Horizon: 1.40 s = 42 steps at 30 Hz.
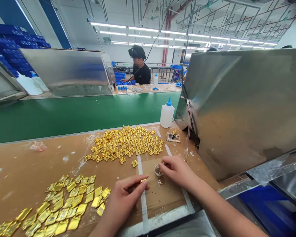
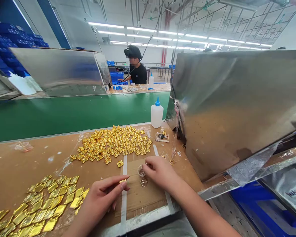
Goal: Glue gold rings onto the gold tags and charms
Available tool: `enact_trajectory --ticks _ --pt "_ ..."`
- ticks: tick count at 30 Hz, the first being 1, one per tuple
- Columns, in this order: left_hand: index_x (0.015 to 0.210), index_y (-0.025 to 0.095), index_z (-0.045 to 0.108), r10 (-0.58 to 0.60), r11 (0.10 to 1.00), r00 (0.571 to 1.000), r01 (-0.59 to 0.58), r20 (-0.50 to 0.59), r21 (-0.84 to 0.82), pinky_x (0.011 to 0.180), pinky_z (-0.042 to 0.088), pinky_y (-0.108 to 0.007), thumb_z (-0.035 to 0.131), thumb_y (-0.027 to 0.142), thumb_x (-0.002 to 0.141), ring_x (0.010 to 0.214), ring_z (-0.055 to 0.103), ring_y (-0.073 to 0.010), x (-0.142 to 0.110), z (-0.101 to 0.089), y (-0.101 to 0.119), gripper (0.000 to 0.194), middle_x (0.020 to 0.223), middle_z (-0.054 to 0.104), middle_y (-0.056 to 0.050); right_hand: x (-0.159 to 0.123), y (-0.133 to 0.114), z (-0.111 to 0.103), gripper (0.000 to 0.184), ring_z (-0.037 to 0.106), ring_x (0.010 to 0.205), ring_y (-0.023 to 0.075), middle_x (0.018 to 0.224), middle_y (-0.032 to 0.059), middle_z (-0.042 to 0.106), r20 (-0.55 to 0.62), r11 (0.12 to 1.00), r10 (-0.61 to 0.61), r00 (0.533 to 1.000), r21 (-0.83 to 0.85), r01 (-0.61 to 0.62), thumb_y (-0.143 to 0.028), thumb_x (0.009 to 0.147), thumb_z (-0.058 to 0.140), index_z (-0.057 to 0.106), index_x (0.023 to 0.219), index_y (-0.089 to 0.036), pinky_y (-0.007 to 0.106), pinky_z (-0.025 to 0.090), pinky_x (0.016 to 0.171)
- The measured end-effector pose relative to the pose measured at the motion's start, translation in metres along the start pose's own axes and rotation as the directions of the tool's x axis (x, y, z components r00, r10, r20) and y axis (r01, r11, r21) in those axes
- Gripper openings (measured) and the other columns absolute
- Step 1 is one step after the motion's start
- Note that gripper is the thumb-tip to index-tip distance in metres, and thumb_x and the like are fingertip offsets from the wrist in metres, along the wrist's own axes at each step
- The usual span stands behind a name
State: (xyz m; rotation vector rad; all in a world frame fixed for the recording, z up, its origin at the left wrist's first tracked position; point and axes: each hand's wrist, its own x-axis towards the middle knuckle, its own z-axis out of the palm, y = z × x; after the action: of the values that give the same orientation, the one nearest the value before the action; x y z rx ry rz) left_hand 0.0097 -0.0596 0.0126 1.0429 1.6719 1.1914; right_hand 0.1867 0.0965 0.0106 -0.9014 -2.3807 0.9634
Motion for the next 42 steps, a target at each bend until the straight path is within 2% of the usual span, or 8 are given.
enact_trajectory --ticks 2,4,7,9,16,21,25,42 --pt "0.109 0.020 0.084 -0.030 0.999 0.999 0.029 -0.021 -0.037 0.041 0.033 -0.023 0.071 0.049 0.086 0.042 0.044 -0.0100 0.004 0.007 -0.010 0.039 0.081 0.081 -0.007 -0.002 0.008 0.006 0.034 0.037 0.058 0.0117 0.057 -0.0055 0.041 -0.067 0.987 0.059 0.996 0.151 -0.049 -0.026 0.090 0.060 0.045 0.061 -0.019 0.027 0.023 0.057" --pt "0.109 0.019 0.084 -0.033 0.999 0.999 0.033 -0.015 -0.008 0.044 0.030 -0.024 0.074 0.051 0.084 0.045 0.042 -0.0107 0.007 0.009 -0.019 0.042 0.068 0.074 -0.002 -0.004 0.014 0.011 0.035 0.037 0.059 0.0120 0.059 -0.0052 0.039 -0.125 0.972 0.100 0.987 0.223 -0.070 -0.034 0.093 0.056 0.045 0.063 -0.020 0.026 0.025 0.056" --pt "0.109 0.019 0.085 -0.008 0.999 1.000 0.008 -0.007 0.042 0.054 0.034 -0.026 0.076 0.053 0.083 0.055 0.047 -0.0146 0.010 0.009 -0.031 0.044 0.058 0.060 0.002 -0.005 0.019 0.014 0.040 0.036 0.060 0.0120 0.060 -0.0049 0.037 -0.186 0.957 0.135 0.973 0.278 -0.079 -0.043 0.094 0.054 0.042 0.063 -0.021 0.026 0.027 0.057" --pt "0.109 0.020 0.085 0.014 0.997 1.000 -0.013 -0.016 0.075 0.057 0.037 -0.027 0.075 0.054 0.082 0.060 0.049 -0.0163 0.011 0.009 -0.036 0.045 0.061 0.059 0.002 -0.006 0.020 0.013 0.042 0.036 0.060 0.0121 0.061 -0.0046 0.036 -0.214 0.947 0.150 0.965 0.313 -0.078 -0.046 0.093 0.055 0.042 0.062 -0.021 0.026 0.028 0.057" --pt "0.121 0.021 0.081 0.030 0.983 0.999 -0.024 -0.032 0.180 0.055 0.037 -0.026 0.074 0.050 0.083 0.057 0.047 -0.0155 0.009 0.015 -0.028 0.048 0.058 0.056 0.004 -0.014 0.013 0.012 0.044 0.036 0.059 0.0125 0.061 -0.0039 0.038 -0.253 0.918 0.142 0.957 0.394 -0.032 -0.050 0.093 0.055 0.043 0.062 -0.021 0.027 0.028 0.057" --pt "0.109 0.021 0.085 0.046 0.968 0.999 -0.039 -0.023 0.246 0.052 0.037 -0.026 0.075 0.043 0.079 0.052 0.048 -0.0153 0.006 0.016 -0.016 0.039 0.056 0.059 0.004 -0.024 -0.001 0.019 0.041 0.042 0.059 0.0121 0.060 -0.0037 0.046 -0.178 0.953 -0.082 0.981 0.274 0.130 -0.042 0.098 0.056 0.050 0.063 -0.020 0.027 0.031 0.060" --pt "0.108 0.022 0.085 0.054 0.963 0.999 -0.052 0.000 0.266 0.050 0.036 -0.025 0.075 0.040 0.078 0.052 0.049 -0.0156 0.005 0.017 -0.014 0.037 0.056 0.060 0.004 -0.026 -0.005 0.024 0.036 0.044 0.059 0.0119 0.062 -0.0040 0.046 -0.098 0.964 -0.212 0.972 0.142 0.225 -0.036 0.099 0.055 0.055 0.067 -0.020 0.027 0.029 0.060" --pt "0.108 0.023 0.085 0.072 0.961 0.997 -0.077 0.030 0.265 0.052 0.036 -0.026 0.075 0.040 0.080 0.052 0.049 -0.0150 0.004 0.017 -0.012 0.035 0.056 0.058 0.005 -0.025 -0.003 0.025 0.033 0.042 0.058 0.0112 0.062 -0.0049 0.043 -0.081 0.949 -0.295 0.952 0.086 0.302 -0.030 0.100 0.057 0.053 0.068 -0.020 0.027 0.025 0.059"
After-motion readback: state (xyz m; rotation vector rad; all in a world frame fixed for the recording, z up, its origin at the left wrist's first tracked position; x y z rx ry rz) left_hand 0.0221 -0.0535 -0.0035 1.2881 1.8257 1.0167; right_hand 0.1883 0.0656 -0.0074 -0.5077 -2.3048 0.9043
